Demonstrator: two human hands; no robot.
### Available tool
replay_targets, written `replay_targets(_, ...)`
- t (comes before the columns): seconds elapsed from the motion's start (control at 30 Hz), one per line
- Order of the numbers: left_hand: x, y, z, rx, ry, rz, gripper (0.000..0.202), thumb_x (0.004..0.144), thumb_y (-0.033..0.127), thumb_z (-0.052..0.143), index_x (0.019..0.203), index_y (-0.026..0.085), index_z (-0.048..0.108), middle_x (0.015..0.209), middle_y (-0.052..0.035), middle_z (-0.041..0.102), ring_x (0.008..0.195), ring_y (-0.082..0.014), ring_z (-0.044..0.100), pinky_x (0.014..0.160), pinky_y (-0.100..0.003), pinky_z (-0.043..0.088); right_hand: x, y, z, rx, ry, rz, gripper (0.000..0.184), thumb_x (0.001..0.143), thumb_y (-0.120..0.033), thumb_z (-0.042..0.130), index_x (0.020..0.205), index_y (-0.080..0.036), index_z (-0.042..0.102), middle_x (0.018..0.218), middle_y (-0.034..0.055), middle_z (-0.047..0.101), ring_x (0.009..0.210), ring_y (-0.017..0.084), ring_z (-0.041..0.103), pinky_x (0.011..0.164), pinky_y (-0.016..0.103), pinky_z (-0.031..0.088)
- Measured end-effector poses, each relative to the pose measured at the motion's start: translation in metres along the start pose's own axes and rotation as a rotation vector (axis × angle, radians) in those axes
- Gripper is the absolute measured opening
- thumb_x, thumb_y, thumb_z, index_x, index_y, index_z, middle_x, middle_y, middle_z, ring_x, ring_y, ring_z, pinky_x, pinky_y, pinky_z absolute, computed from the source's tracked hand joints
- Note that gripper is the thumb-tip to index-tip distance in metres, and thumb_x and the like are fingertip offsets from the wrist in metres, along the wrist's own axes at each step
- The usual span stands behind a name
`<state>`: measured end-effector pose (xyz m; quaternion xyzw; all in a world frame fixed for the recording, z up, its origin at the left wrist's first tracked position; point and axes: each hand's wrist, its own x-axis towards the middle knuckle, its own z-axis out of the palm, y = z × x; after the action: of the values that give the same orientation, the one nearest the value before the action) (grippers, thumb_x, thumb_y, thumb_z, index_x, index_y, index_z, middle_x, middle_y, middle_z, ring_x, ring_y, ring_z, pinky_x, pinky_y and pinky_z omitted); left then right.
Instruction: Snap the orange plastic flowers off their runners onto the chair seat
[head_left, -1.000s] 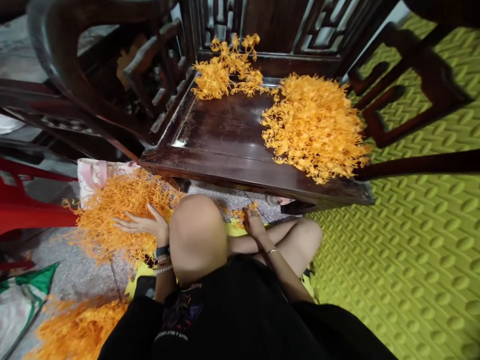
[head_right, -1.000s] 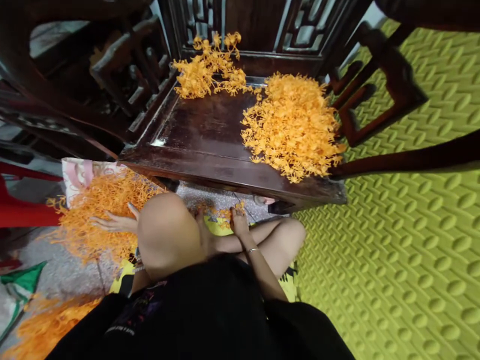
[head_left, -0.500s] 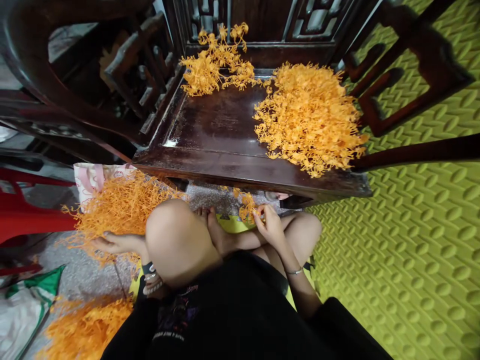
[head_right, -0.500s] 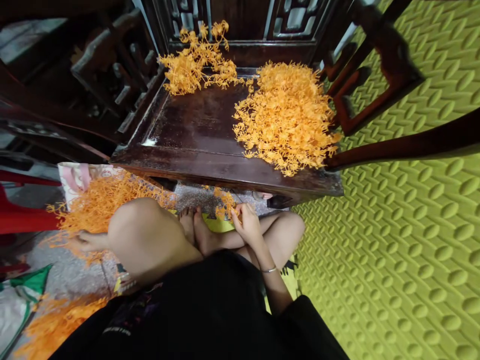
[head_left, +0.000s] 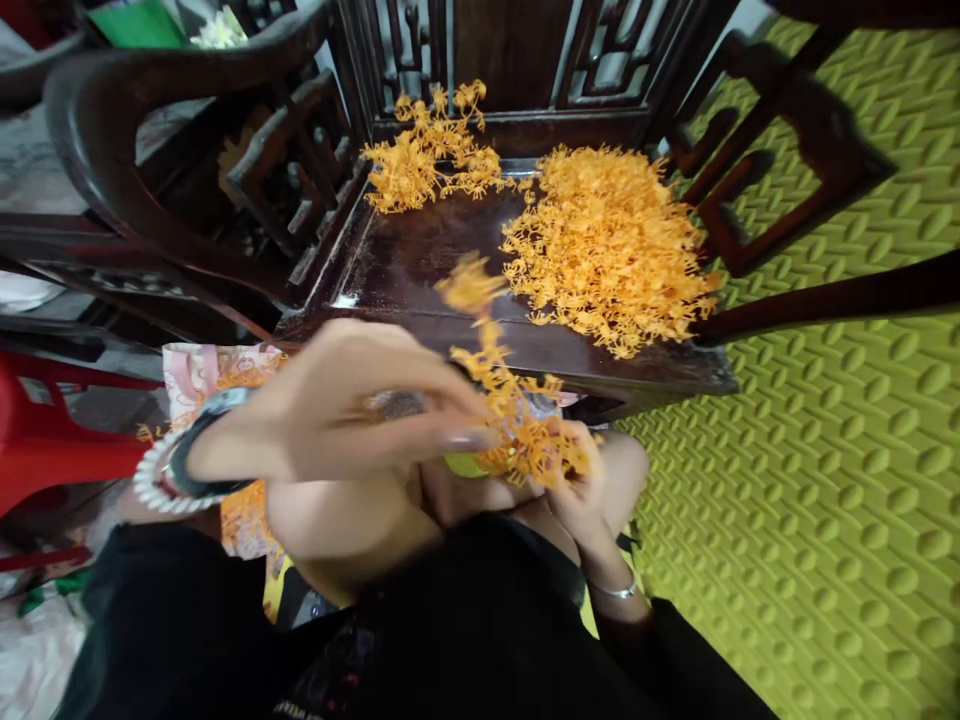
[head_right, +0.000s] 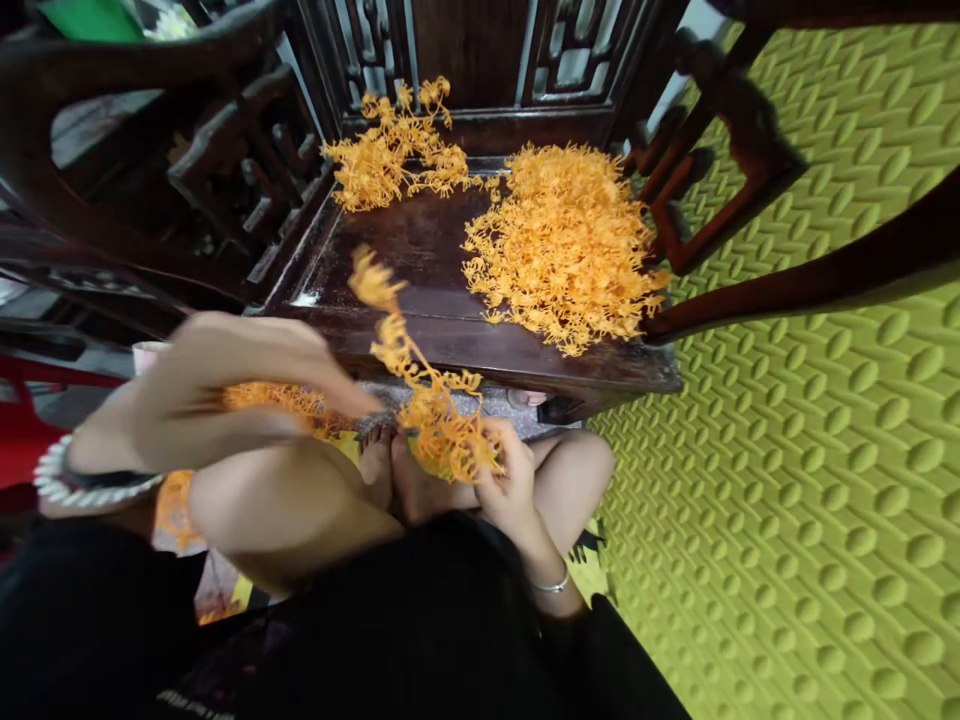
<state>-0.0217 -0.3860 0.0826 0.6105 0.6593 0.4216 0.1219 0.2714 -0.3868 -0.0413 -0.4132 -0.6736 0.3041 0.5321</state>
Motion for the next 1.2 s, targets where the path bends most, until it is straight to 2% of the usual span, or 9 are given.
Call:
replay_targets(0.2,0.008,0.068,0.090,-0.128,-0.486,0.445,0.031,0.092,0.042,0.045,0.097,0.024,0.070,0.097,0.0004,0.072,0.098,-0.0203,0.067,0.080,-0.031,0.056,0.015,-0.037,0.002,0.156,0.220,0.121,0.022,0.079,-0.030,0.066,0.088,-0.023,0.048,0.075,-0.0025,0.052,0.064,0.012,0.054,0.057,0.022,0.047)
replay_targets(0.3,0.020,0.092,0.101,-0.180,-0.721,0.683,0.024,0.095,0.031,0.046,0.100,0.022,0.068,0.101,0.0004,0.072,0.094,-0.0150,0.067,0.084,-0.026,0.053,0.016,-0.043,-0.005,0.186,0.212,0.134,0.023,0.079,-0.030,0.067,0.096,-0.023,0.054,0.083,0.0004,0.060,0.071,0.013,0.060,0.062,0.023,0.050)
replay_targets(0.47,0.037,0.092,0.080,-0.314,-0.466,0.700,0.019,0.094,0.024,0.050,0.097,0.016,0.067,0.082,0.0013,0.071,0.075,-0.0095,0.067,0.073,-0.018,0.052,0.010,-0.043,-0.033,0.274,0.114,0.312,0.027,0.085,-0.031,0.061,0.110,-0.022,0.059,0.064,-0.0026,0.056,0.048,0.008,0.046,0.044,0.020,0.038)
replay_targets(0.67,0.036,0.086,0.084,-0.482,-0.348,0.971,0.016,0.091,0.015,0.053,0.099,0.012,0.066,0.092,-0.0060,0.071,0.081,-0.0111,0.066,0.073,-0.019,0.051,-0.002,-0.043,-0.041,0.415,0.060,0.485,0.032,0.081,-0.039,0.065,0.108,-0.023,0.060,0.053,-0.0055,0.040,0.046,0.008,0.035,0.045,0.019,0.030)
replay_targets(0.8,0.039,0.086,0.086,-0.594,-0.542,1.106,0.012,0.086,0.014,0.059,0.096,0.014,0.065,0.085,-0.0056,0.070,0.077,-0.0128,0.064,0.073,-0.023,0.050,-0.009,-0.043,-0.038,0.576,0.002,0.522,0.025,0.077,-0.039,0.068,0.092,-0.024,0.057,0.062,-0.0031,0.050,0.050,0.009,0.040,0.048,0.020,0.034)
replay_targets(0.9,0.041,0.087,0.083,-0.585,-0.798,1.132,0.014,0.082,0.015,0.064,0.095,0.013,0.064,0.082,-0.0068,0.069,0.073,-0.0146,0.063,0.068,-0.026,0.049,-0.010,-0.045,-0.036,0.611,0.003,0.422,0.021,0.073,-0.035,0.070,0.077,-0.021,0.055,0.075,0.0008,0.055,0.063,0.013,0.049,0.060,0.025,0.043)
replay_targets(0.97,0.040,0.088,0.081,-0.579,-0.873,1.135,0.011,0.082,0.016,0.064,0.092,0.013,0.064,0.077,-0.0066,0.069,0.067,-0.0144,0.061,0.062,-0.026,0.047,-0.007,-0.047,-0.036,0.653,0.031,0.326,0.021,0.073,-0.034,0.069,0.069,-0.020,0.053,0.086,0.0039,0.057,0.077,0.017,0.054,0.070,0.029,0.046)
replay_targets(1.1,0.042,0.086,0.079,-0.639,-0.849,1.077,0.001,0.083,0.015,0.063,0.083,0.015,0.062,0.063,-0.0035,0.065,0.055,-0.0121,0.056,0.055,-0.025,0.042,0.001,-0.050,-0.041,1.009,0.245,0.150,0.025,0.072,-0.034,0.066,0.065,-0.021,0.047,0.074,0.0000,0.049,0.069,0.014,0.052,0.068,0.028,0.049)
replay_targets(1.2,0.046,0.083,0.077,-0.681,-0.734,1.045,0.015,0.086,0.017,0.059,0.071,0.016,0.058,0.056,-0.0019,0.058,0.049,-0.0111,0.049,0.051,-0.026,0.037,0.006,-0.051,-0.050,1.144,0.462,0.113,0.023,0.073,-0.030,0.070,0.068,-0.023,0.049,0.060,-0.0046,0.040,0.052,0.009,0.041,0.056,0.023,0.048)
